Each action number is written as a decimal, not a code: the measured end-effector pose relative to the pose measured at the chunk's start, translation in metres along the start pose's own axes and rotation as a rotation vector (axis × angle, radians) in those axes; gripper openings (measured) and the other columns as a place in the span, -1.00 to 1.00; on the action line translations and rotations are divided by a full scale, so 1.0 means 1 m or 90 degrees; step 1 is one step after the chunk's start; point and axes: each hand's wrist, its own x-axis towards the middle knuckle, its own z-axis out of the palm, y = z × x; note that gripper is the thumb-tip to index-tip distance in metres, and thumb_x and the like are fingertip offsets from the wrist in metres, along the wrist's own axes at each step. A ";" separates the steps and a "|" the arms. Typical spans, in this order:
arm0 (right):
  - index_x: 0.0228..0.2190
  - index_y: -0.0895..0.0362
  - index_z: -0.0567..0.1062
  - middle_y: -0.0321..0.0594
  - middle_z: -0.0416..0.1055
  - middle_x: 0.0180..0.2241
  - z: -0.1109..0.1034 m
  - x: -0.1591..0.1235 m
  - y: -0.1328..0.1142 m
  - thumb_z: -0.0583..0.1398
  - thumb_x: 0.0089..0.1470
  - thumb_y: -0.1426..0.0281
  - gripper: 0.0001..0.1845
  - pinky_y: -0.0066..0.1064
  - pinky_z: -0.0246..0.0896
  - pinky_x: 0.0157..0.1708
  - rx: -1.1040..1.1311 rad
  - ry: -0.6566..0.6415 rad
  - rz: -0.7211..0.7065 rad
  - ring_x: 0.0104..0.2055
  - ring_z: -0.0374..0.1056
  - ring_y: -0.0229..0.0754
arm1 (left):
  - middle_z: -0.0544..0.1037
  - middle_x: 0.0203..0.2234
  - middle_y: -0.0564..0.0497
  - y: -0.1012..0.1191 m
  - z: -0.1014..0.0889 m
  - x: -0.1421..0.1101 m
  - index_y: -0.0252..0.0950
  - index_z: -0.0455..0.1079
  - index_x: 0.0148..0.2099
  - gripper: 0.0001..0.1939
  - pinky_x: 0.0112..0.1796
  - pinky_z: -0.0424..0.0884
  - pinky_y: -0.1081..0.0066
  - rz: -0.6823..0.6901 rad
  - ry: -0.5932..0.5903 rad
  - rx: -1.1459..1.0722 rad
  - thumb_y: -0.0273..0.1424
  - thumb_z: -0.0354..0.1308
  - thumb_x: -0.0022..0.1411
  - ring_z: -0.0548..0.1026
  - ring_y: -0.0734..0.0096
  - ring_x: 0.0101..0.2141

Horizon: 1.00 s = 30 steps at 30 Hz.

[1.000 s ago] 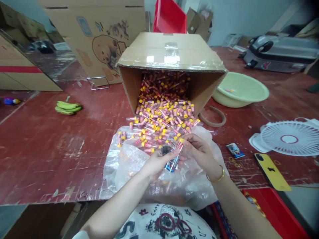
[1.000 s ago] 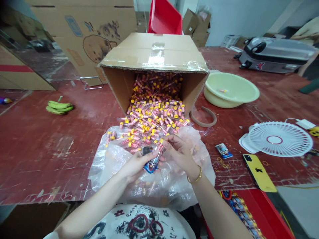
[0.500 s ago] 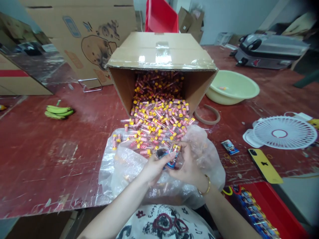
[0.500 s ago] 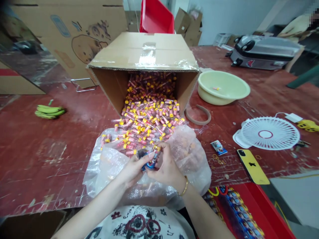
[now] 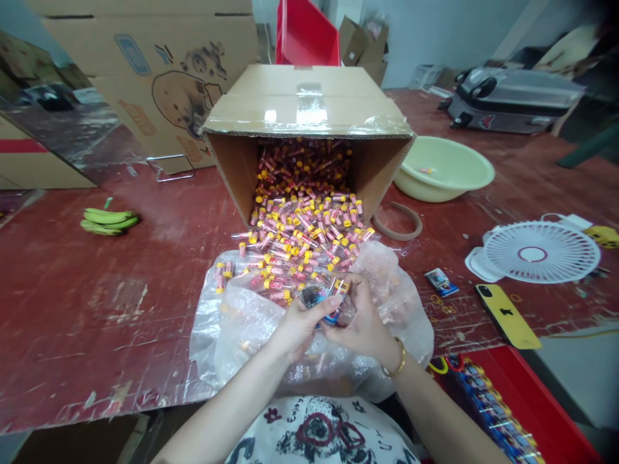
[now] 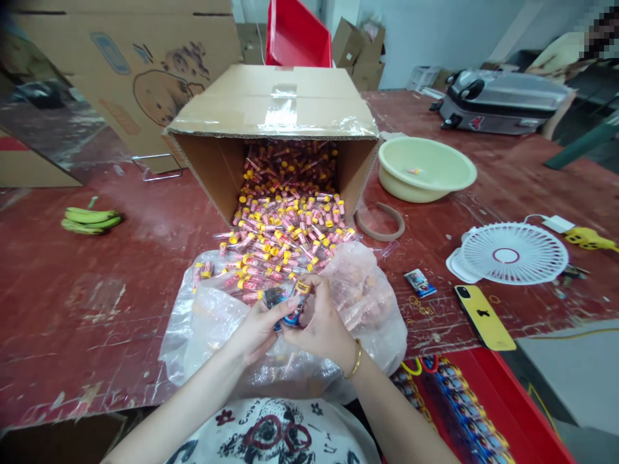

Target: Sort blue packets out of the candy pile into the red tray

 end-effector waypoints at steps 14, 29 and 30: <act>-0.08 0.02 0.12 -0.17 0.20 -0.13 -0.004 -0.004 -0.002 0.28 -0.26 0.57 -0.30 -0.22 0.28 -0.05 -0.013 0.015 -0.020 -0.06 0.29 -0.09 | 0.58 -0.49 -0.02 -0.002 0.004 -0.002 -0.40 0.53 -0.30 -0.67 -0.36 0.39 0.51 0.003 0.006 0.011 -0.35 0.45 -0.13 0.47 0.50 -0.48; -0.39 0.06 0.42 -0.30 0.49 -0.30 -0.153 -0.096 0.032 0.35 -0.17 0.18 -0.67 -0.29 0.40 -0.21 0.178 0.583 0.288 -0.27 0.43 -0.21 | 0.57 -0.50 0.07 0.004 -0.003 0.025 -0.32 0.47 -0.35 -0.86 -0.52 0.54 0.52 -0.087 0.146 0.181 -0.58 0.10 0.10 0.50 0.46 -0.51; -0.37 0.07 0.42 -0.29 0.48 -0.29 -0.180 -0.135 0.037 0.34 -0.13 0.20 -0.69 -0.31 0.40 -0.20 0.111 0.672 0.353 -0.26 0.43 -0.21 | 0.56 -0.54 0.08 0.007 -0.003 0.030 -0.31 0.47 -0.38 -0.86 -0.57 0.52 0.52 -0.080 0.179 0.211 -0.59 0.11 0.07 0.49 0.44 -0.52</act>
